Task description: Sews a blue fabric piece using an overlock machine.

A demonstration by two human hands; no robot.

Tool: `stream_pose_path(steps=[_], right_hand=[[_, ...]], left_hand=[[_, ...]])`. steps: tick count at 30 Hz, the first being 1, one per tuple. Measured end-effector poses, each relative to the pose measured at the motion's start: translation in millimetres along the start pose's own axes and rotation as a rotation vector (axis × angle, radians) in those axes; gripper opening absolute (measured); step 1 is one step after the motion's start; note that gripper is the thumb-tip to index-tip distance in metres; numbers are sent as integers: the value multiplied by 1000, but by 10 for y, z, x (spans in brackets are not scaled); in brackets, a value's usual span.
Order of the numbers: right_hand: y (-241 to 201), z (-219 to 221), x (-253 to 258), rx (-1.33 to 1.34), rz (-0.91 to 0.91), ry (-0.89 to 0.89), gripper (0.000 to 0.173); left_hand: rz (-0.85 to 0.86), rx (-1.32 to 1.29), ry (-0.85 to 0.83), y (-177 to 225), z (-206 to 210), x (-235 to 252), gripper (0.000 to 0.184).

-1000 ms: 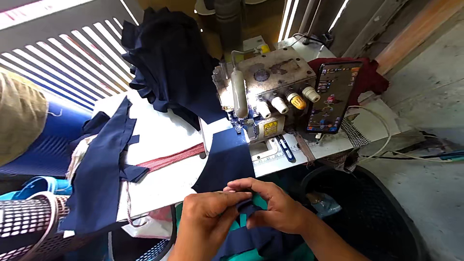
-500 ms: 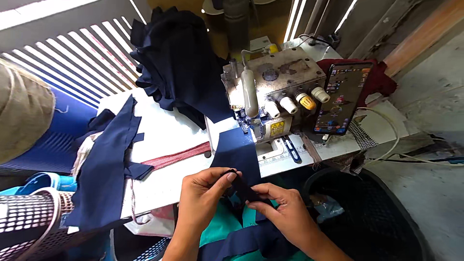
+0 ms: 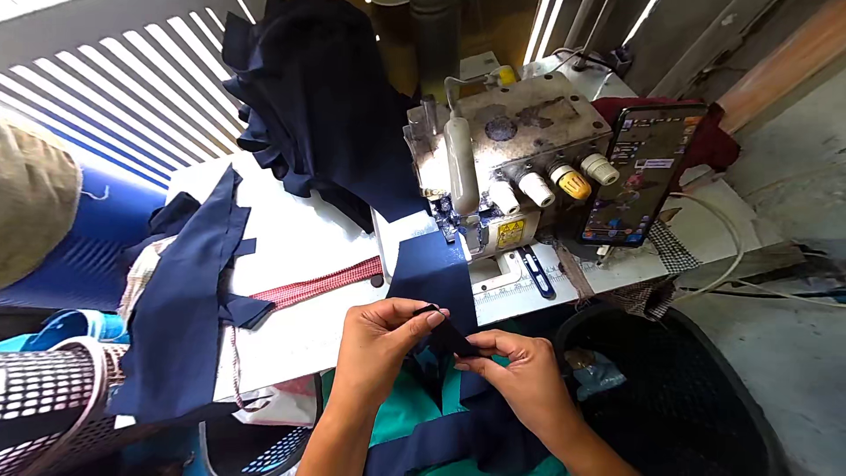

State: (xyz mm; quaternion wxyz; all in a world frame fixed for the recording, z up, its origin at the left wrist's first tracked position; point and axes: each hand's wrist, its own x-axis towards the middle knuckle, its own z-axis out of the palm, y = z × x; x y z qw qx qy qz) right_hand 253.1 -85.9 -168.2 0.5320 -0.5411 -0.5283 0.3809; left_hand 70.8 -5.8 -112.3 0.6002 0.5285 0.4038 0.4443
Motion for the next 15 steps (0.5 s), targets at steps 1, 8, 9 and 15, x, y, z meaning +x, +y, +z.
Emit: stream_pose_path(steps=[1, 8, 9, 15], right_hand=[[12, 0, 6, 0, 2, 6, 19], [49, -48, 17, -27, -17, 41, 16], [48, -50, 18, -26, -21, 44, 15], [29, -33, 50, -27, -71, 16, 14]], left_hand=[[8, -2, -12, -3, -1, 12, 9], [137, 104, -117, -1, -8, 111, 12], [150, 112, -121, 1, -2, 130, 13], [236, 217, -217, 111, -81, 350, 11]])
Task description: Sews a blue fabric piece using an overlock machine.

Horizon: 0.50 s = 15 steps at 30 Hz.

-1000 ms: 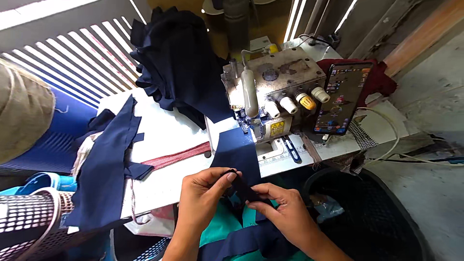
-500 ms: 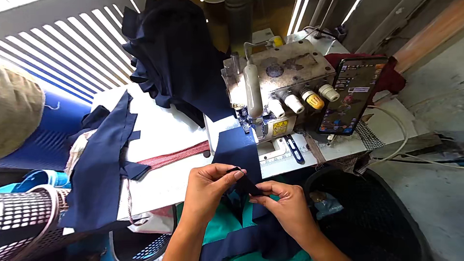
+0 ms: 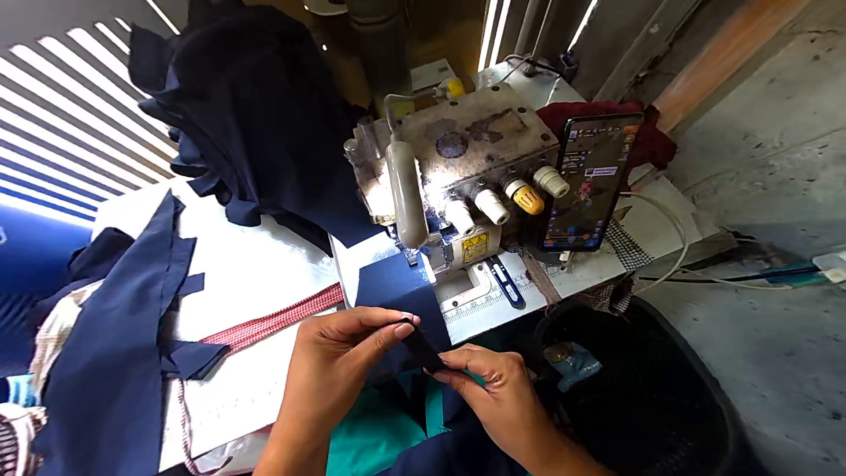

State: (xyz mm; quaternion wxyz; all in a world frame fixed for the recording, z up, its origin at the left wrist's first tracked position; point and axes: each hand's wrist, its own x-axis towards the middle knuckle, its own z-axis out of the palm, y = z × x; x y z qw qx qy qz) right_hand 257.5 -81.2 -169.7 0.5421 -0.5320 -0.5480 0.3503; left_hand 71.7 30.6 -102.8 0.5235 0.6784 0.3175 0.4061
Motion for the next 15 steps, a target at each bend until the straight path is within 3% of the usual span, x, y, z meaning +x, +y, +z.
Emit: stream_pose_path(steps=[4, 7, 11, 15], right_hand=[[-40, 48, 182, 3, 43, 74, 17], [81, 147, 384, 92, 155, 79, 38], [204, 203, 404, 170, 207, 27, 16], [215, 126, 211, 125, 193, -14, 17]], left_hand=[[133, 428, -148, 32, -226, 430, 10], [122, 592, -125, -48, -253, 722, 8], [80, 605, -2, -257, -183, 688, 12], [99, 677, -8, -259, -180, 430, 14]])
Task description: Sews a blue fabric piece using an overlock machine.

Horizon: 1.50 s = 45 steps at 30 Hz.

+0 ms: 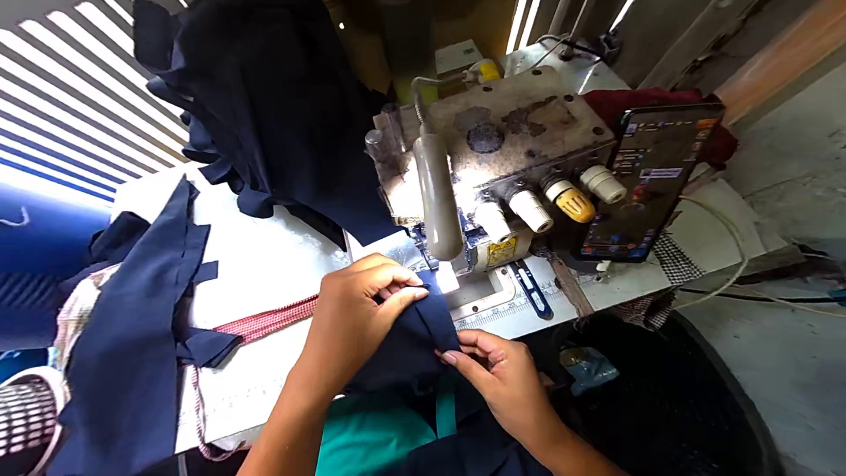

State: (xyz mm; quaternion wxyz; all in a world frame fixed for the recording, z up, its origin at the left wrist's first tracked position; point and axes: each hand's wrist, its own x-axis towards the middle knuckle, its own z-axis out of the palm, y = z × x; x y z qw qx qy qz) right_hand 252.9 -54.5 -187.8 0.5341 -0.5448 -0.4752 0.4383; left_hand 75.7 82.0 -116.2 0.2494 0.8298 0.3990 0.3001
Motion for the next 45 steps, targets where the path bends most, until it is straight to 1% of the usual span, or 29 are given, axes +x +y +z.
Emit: stream_pose_path(steps=[3, 8, 18, 21, 23, 25, 28, 30, 33, 38, 41, 45], right_hand=[[-21, -9, -98, 6, 13, 20, 17], [-35, 7, -108, 9, 29, 62, 14], [-30, -15, -108, -7, 32, 74, 14], [17, -26, -94, -61, -18, 94, 14], [56, -36, -102, -123, -75, 126, 14], [79, -53, -119, -127, -117, 134, 13], [67, -110, -165, -25, -139, 40, 13], [37, -135, -176, 70, -118, -19, 14], [-16, -137, -103, 125, -104, -21, 11], [-40, -123, -28, 55, -101, 20, 11], [3, -138, -97, 11, -111, 27, 12], [-17, -126, -82, -12, -132, 63, 11]], left_hand=[[7, 65, -19, 62, -38, -34, 17], [8, 84, 9, 79, -21, 56, 10], [-28, 120, 38, 172, 8, 78, 9], [-64, 107, 77, 211, 41, 82, 8], [-86, 94, 111, 226, 69, 59, 11], [-79, 180, 170, 260, 131, -30, 11], [6, 319, 257, 346, 324, -302, 17], [61, 347, 255, 375, 416, -412, 24], [49, 384, 257, 342, 470, -380, 29], [49, 429, 257, 274, 491, -277, 31], [53, 510, 191, 273, 443, -314, 37], [7, 564, 104, 277, 420, -320, 46]])
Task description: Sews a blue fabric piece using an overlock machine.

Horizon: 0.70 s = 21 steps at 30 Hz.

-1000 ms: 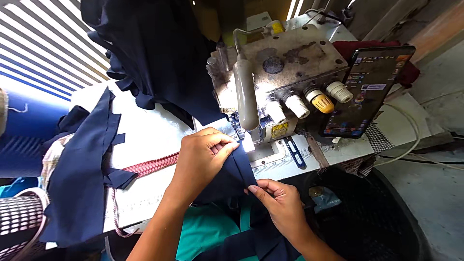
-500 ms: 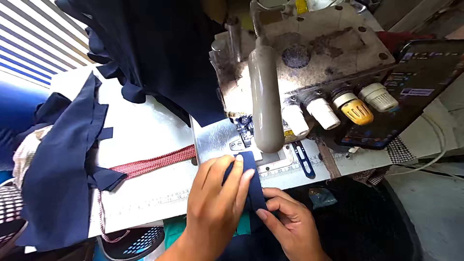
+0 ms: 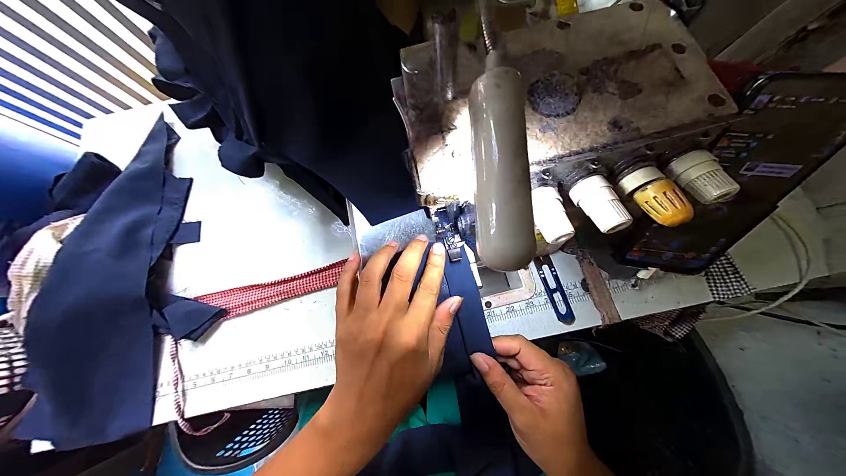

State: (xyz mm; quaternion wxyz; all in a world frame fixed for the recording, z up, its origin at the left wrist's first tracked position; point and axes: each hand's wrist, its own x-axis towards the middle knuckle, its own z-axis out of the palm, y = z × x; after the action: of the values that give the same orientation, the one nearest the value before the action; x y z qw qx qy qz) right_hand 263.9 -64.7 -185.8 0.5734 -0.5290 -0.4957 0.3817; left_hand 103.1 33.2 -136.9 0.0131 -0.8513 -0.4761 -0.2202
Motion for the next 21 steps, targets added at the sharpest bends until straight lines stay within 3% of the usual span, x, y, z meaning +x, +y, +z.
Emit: stream_pose_path(steps=[8, 11, 14, 17, 19, 21], right_hand=[[-45, 103, 264, -44, -5, 25, 10], [-29, 91, 291, -32, 22, 9, 22], [-29, 105, 245, -77, -6, 25, 42], [15, 139, 153, -362, -146, 66, 31], [51, 142, 85, -519, -211, 86, 23], [43, 117, 21, -505, -245, 110, 20]], left_hand=[[-20, -206, -37, -307, -10, 145, 45], [-156, -271, 35, -406, -68, -215, 53], [-358, -572, 52, -546, -62, -726, 68], [-514, -1046, 24, -660, -118, -1073, 66], [-522, -1146, 44, -692, -239, -1138, 64], [-494, -1127, 97, -689, -322, -1108, 63]])
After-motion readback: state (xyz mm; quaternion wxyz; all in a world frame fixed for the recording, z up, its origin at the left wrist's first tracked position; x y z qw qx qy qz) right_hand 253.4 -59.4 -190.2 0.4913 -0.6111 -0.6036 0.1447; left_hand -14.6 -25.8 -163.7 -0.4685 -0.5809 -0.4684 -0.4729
